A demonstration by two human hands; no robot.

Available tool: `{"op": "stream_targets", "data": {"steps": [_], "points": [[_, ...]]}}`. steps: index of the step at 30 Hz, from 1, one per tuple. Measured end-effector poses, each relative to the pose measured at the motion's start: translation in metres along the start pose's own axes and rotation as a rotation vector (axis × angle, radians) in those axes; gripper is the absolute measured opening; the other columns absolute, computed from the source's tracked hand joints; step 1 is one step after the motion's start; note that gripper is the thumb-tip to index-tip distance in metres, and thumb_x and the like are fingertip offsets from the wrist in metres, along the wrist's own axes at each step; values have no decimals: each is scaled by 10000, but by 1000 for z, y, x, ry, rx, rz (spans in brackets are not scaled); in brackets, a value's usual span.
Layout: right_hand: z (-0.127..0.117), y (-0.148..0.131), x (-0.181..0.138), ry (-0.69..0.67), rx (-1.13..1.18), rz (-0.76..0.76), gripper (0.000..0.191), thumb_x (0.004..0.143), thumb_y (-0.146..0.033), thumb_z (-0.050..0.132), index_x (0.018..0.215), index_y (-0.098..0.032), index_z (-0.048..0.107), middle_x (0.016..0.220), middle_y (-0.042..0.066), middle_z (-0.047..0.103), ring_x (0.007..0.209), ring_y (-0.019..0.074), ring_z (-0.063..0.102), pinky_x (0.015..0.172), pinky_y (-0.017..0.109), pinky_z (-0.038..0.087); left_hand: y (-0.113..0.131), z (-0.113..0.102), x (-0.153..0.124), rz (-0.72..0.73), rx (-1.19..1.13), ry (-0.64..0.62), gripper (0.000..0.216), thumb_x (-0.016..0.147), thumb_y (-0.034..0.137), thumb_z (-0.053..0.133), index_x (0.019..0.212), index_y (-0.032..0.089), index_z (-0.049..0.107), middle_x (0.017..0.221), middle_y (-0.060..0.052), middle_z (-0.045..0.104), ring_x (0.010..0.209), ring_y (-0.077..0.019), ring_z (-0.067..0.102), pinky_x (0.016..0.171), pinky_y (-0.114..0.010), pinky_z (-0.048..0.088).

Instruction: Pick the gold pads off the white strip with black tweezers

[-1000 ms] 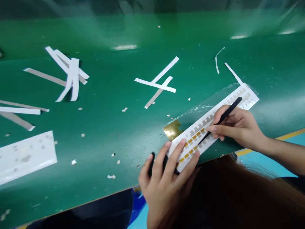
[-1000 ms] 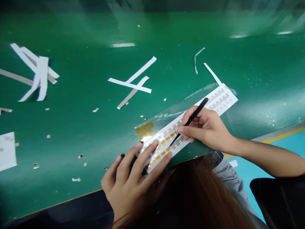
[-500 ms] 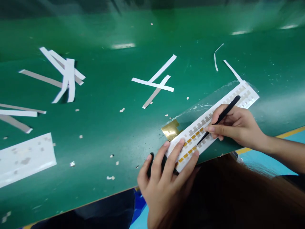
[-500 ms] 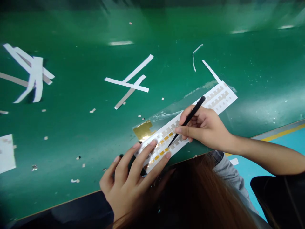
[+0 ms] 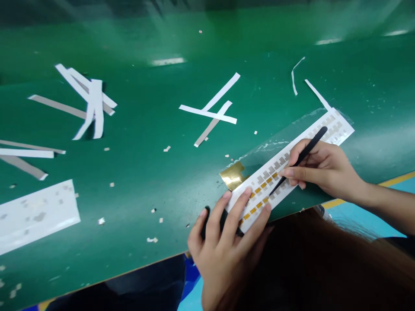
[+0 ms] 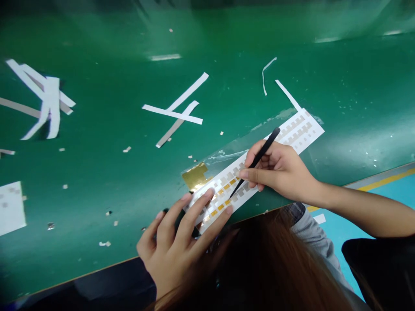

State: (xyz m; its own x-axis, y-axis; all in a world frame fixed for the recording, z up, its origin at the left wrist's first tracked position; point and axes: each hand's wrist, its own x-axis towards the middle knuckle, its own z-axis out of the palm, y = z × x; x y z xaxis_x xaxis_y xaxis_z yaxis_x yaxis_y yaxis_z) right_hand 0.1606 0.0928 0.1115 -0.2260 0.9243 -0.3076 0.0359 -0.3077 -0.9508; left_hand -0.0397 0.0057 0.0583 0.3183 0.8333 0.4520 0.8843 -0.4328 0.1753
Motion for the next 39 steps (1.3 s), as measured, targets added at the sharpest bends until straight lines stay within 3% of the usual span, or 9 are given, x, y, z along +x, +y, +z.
{"op": "stream_targets", "data": {"steps": [24,39], "points": [[0,-2,3,-30,-13,37,270,655,-247,791,724,-181,539,537,-45,596,437,85,539,417,212,458,-1,0,2,9,2,9,350,711,427,672,1056,405,620,1248,19,587,1203,-248,481,982,-434,311],[-1,-3,2,-23,-4,38,263,648,-244,794,712,-184,546,538,-42,596,444,90,537,415,216,442,-1,-1,4,17,19,-6,454,727,414,666,1166,345,571,1206,17,616,1171,-240,497,1000,-411,300]]}}
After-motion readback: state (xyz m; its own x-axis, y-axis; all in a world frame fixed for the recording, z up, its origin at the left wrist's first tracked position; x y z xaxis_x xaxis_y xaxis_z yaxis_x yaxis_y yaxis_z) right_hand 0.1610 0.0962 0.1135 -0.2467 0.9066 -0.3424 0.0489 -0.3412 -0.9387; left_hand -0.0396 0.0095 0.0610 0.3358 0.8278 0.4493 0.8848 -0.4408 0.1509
